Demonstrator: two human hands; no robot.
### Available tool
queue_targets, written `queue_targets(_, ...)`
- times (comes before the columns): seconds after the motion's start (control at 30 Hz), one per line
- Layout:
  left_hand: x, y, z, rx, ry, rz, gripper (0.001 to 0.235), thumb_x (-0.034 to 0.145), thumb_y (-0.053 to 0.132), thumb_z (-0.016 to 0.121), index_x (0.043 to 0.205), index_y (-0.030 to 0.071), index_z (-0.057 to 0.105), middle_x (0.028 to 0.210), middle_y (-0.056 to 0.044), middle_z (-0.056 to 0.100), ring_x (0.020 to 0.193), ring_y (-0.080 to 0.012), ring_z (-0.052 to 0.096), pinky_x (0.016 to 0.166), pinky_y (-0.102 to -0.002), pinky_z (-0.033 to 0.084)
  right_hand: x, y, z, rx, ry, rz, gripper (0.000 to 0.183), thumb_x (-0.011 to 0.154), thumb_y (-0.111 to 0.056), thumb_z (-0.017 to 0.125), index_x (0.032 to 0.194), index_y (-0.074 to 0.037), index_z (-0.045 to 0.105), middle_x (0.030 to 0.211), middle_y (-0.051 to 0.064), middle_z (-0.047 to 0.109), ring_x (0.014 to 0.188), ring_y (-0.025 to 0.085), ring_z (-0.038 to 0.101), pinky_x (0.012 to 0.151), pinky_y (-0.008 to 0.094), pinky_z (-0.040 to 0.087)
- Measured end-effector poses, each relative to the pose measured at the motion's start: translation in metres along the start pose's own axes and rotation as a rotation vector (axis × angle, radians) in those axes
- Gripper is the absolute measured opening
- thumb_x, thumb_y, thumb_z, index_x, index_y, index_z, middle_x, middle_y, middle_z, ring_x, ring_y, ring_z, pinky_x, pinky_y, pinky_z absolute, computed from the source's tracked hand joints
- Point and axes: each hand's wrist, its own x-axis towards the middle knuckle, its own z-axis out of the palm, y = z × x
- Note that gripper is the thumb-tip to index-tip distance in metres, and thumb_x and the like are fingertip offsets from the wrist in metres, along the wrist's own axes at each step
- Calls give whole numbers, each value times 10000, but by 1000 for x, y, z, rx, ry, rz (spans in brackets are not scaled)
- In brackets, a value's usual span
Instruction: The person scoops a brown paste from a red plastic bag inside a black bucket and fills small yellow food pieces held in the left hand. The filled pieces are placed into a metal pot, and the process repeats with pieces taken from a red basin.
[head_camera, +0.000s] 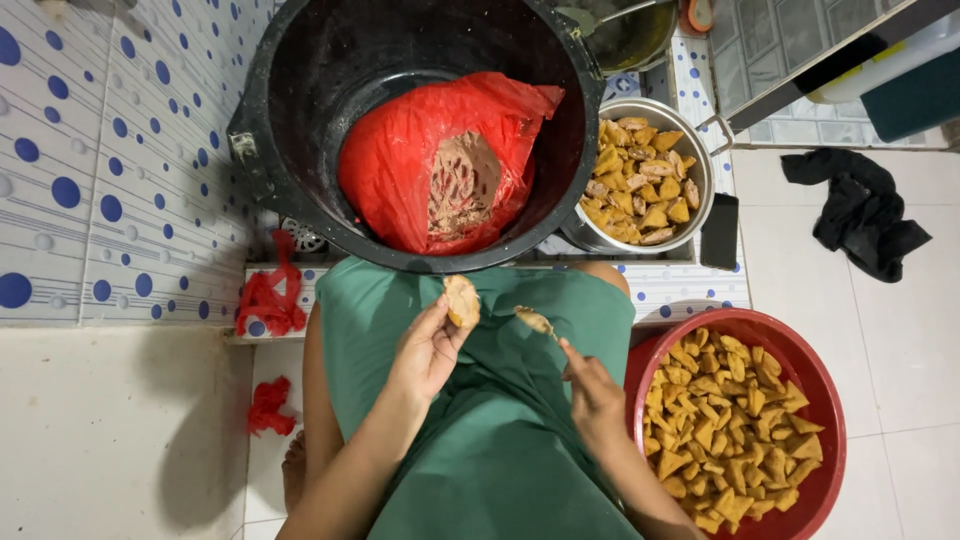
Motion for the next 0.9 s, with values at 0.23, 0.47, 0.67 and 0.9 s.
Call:
queue_targets(0.23,14,-18,-35,284,-260,-116,281,942,141,715,1197,30,676,1085,-176,739,910,-264,734,770,-412,655,38,-34,-33,203,-195,160,396,1001,13,561,1368,-100,655,823,40,696,750,142,673,940,317,580)
queue_targets(0.47,-13,-12,-21,460,-367,-181,211,928,3,701,1137,-10,728,931,-151,753,812,-316,778,693,-484,682,51,-47,-35,206,-294,234,394,959,71,540,1270,-66,739,705,107,730,625,171,663,616,351,592)
queue_targets(0.67,4,-15,-58,502,-399,-291,221,877,-75,715,1097,-54,722,858,-147,700,726,-339,767,612,-476,681,53,-13,-37,-21,-252,270,465,929,84,547,1327,-101,702,757,98,731,655,207,698,641,364,588)
queue_targets(0.9,-1,-1,-29,728,-329,-363,348,870,74,745,1180,-69,681,949,-203,715,810,-325,705,701,-512,623,58,-40,-34,254,-296,491,383,1031,-70,519,1338,-169,725,756,5,627,658,95,456,682,212,413)
